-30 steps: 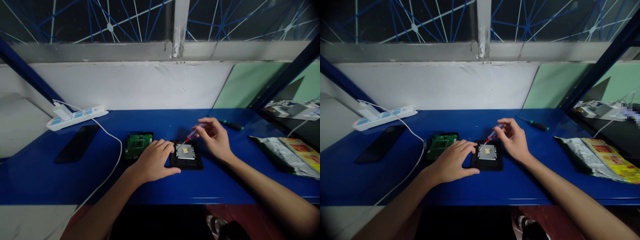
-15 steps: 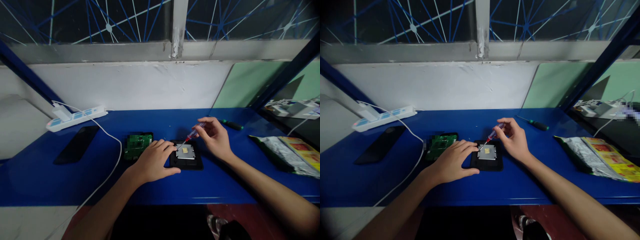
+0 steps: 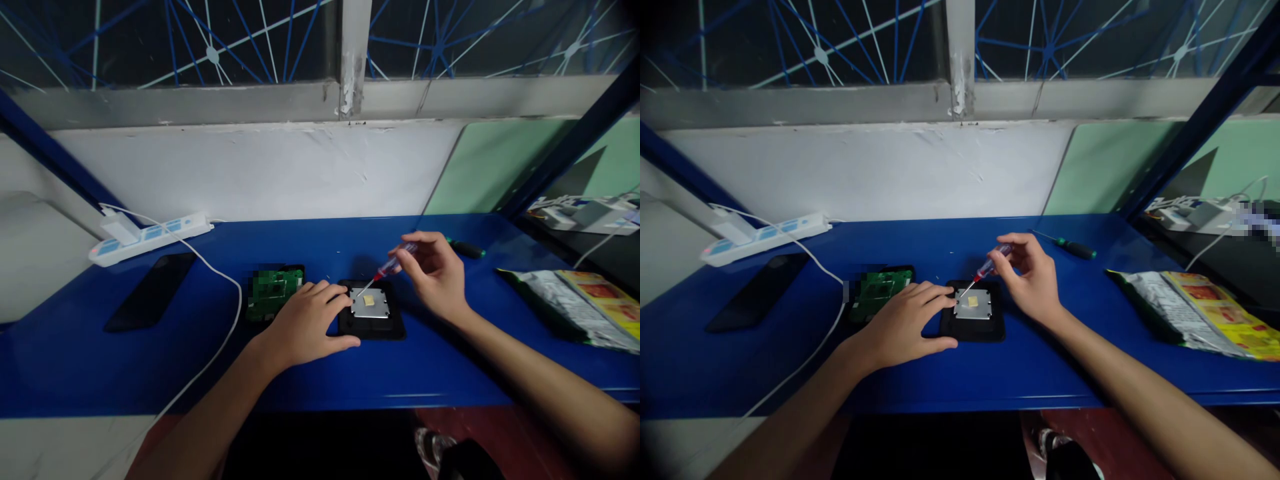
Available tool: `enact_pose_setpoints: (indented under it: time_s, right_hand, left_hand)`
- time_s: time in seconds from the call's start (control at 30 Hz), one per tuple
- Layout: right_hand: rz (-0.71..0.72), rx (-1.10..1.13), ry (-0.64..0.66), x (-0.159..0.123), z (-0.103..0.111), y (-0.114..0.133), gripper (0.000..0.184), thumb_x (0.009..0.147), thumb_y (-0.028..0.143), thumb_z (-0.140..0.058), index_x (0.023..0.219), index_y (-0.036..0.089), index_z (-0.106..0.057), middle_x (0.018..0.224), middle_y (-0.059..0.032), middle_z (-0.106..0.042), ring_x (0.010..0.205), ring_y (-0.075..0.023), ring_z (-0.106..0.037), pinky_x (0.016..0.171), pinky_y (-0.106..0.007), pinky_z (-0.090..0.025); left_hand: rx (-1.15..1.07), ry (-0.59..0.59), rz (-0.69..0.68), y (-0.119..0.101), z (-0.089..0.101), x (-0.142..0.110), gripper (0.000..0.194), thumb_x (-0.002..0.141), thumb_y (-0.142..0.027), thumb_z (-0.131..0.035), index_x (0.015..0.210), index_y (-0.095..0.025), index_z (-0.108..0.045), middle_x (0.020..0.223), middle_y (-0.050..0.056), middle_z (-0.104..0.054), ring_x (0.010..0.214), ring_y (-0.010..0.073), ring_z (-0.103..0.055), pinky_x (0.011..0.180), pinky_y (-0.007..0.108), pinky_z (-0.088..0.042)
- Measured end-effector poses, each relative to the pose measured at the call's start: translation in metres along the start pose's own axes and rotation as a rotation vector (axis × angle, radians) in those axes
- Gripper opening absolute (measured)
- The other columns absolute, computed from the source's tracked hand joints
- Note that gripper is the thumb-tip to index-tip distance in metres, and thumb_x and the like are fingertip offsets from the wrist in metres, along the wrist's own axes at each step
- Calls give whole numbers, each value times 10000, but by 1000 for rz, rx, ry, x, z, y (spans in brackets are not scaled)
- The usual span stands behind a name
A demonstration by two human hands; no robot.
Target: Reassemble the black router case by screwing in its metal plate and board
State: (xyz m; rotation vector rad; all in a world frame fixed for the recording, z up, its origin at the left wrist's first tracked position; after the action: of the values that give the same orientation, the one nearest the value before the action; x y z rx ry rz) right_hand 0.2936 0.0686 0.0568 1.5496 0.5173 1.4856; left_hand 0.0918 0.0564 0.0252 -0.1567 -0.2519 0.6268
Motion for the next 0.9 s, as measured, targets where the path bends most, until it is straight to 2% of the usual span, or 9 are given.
enact_pose_setpoints:
  time_s: [0.23,0.4,0.63,0.9]
  right_hand:
    - [7,-27,88,-4,-8,1,249,873,303,-694,1084,232,-582,852,-17,-723,663,-161,-720,631,-328,-611]
    - [18,-31,76,-3,-7,1,252,878,300,-694,1091,224,-582,870,-25,-723,675,-155,-719,643,-319,-614]
    - [36,-65,81,-3,-7,6,251,873,297,-699,1077,208,-584,858,-27,-733,656,-142,-722,637,-290,-608]
    - [42,-70,75,-3,-6,5,248,884,280,-685,1095,204,-579,869,-32,-730,662,-141,-719,643,-298,-605]
  left_hand:
    - [1,12,3,-1,2,1,491,828,-595,-728,1131,-215,-652,1314,69,-638,1159,297,-593,985,454,-459]
    - [-3,27,7,-1,0,1,505,842,-603,-706,1136,-199,-637,1304,78,-638,1154,297,-593,987,449,-450]
    - [-1,26,22,-1,1,2,611,822,-595,-739,1261,-200,-581,1299,64,-646,1142,281,-593,992,434,-441]
    - [4,23,9,-1,1,1,553,830,-586,-733,1224,-219,-607,1303,64,-638,1138,288,-590,978,440,-450]
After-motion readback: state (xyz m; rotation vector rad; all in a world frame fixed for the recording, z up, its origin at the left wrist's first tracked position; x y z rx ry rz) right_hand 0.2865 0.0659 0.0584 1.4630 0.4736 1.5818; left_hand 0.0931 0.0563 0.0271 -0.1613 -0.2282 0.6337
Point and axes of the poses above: each hand's wrist, its own x-axis towards the middle knuckle, its own z-axis out of the back of the hand, y = z × x, the point moved 8 cm from there along x, towards the middle knuckle
